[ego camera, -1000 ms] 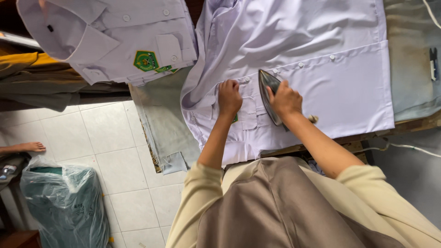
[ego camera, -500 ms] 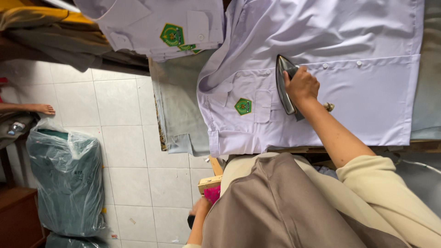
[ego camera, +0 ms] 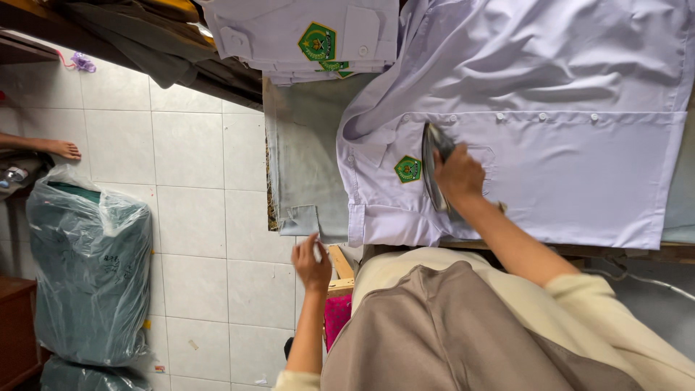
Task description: The person irons a light purple shirt on a table, smoothing the fabric and moving the iron across the front and sleeves. They also button the shirt's pocket flap and adjust the garment's position on the table.
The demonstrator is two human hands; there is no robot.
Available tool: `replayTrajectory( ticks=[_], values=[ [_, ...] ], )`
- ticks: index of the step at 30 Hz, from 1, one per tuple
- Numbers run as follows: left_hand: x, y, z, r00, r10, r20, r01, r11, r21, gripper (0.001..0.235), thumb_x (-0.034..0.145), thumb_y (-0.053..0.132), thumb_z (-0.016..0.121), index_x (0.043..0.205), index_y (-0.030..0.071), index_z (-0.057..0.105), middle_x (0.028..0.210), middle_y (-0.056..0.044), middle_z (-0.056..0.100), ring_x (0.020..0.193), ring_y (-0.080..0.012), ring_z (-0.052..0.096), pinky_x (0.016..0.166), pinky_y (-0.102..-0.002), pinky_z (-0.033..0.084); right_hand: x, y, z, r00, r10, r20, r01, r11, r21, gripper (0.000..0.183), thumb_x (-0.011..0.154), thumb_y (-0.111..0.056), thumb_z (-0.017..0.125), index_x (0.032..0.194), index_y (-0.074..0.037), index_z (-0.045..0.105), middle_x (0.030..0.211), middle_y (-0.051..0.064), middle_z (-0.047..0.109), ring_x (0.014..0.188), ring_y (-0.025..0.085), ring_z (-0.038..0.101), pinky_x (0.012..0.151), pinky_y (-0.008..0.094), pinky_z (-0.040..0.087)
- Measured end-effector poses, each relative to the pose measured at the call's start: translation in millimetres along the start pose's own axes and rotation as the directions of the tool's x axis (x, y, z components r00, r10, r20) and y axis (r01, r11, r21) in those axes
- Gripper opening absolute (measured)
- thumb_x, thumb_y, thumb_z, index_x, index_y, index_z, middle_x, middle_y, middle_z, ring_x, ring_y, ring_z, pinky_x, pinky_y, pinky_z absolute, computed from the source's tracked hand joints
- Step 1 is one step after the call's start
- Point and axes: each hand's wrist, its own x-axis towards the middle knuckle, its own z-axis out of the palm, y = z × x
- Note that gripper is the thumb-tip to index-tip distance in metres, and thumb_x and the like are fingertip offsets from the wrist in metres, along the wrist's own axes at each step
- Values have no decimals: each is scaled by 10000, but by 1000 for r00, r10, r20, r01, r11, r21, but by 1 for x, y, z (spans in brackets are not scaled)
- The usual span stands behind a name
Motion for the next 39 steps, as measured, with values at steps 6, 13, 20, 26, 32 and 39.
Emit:
replayTrajectory(
  ticks=[6, 13, 20, 26, 32, 39],
  values=[
    [152, 103, 38, 874, 484, 40, -478, 872, -105, 523, 754, 168, 716, 1246, 124, 544, 1258, -70, 544, 1152, -271, 504, 986, -429, 391, 70, -35, -5, 995, 80, 53, -83, 995, 49, 531, 898, -539, 507, 993, -18, 473, 812, 189, 653, 787, 407, 668, 689, 508, 541],
    [206, 122, 107, 808, 588, 21, -563, 762, 319, 585, 716, 401, 729, 1242, 242, 529, 1124, 33, 556, 903, -165, 525, 735, -338, 414, 13, -27, -8, 997, 51, -57, -50, 999, 8, 505, 892, -524, 535, 930, -21, 498, 741, 171, 643, 725, 402, 673, 637, 503, 547],
    [249, 131, 87, 709, 481, 515, -501, 858, -111, 777, 654, 772, 552, 1235, 258, 515, 1038, -6, 641, 1010, -240, 535, 829, -435, 410, 50, -31, -3, 998, 28, -59, -29, 999, -13, 539, 877, -559, 531, 915, -22, 506, 721, 155, 636, 706, 391, 674, 614, 506, 545],
    [246, 92, 133, 711, 447, 543, -421, 889, -180, 411, 850, 605, 452, 1073, 305, 621, 1003, 69, 630, 1020, -195, 527, 836, -401, 427, 66, -33, -2, 999, 19, -45, -16, 998, 53, 515, 882, -522, 545, 931, -12, 500, 744, 167, 637, 722, 411, 669, 637, 517, 540],
    [245, 80, 160, 845, 359, 396, -332, 933, -138, 231, 911, 377, 486, 957, 236, 663, 865, 37, 646, 876, -191, 574, 726, -360, 465, -10, -30, -19, 1000, -15, -17, 13, 998, -62, 491, 896, -520, 509, 916, -29, 512, 704, 149, 639, 688, 365, 678, 625, 477, 552],
    [247, 86, 170, 917, 255, 308, -279, 959, 38, 218, 842, 350, 544, 854, 177, 675, 706, -28, 646, 692, -236, 625, 628, -373, 474, 30, -38, -22, 999, 10, 49, -9, 1000, -7, 509, 897, -533, 514, 912, -24, 514, 736, 180, 654, 728, 397, 675, 641, 514, 540]
  ],
)
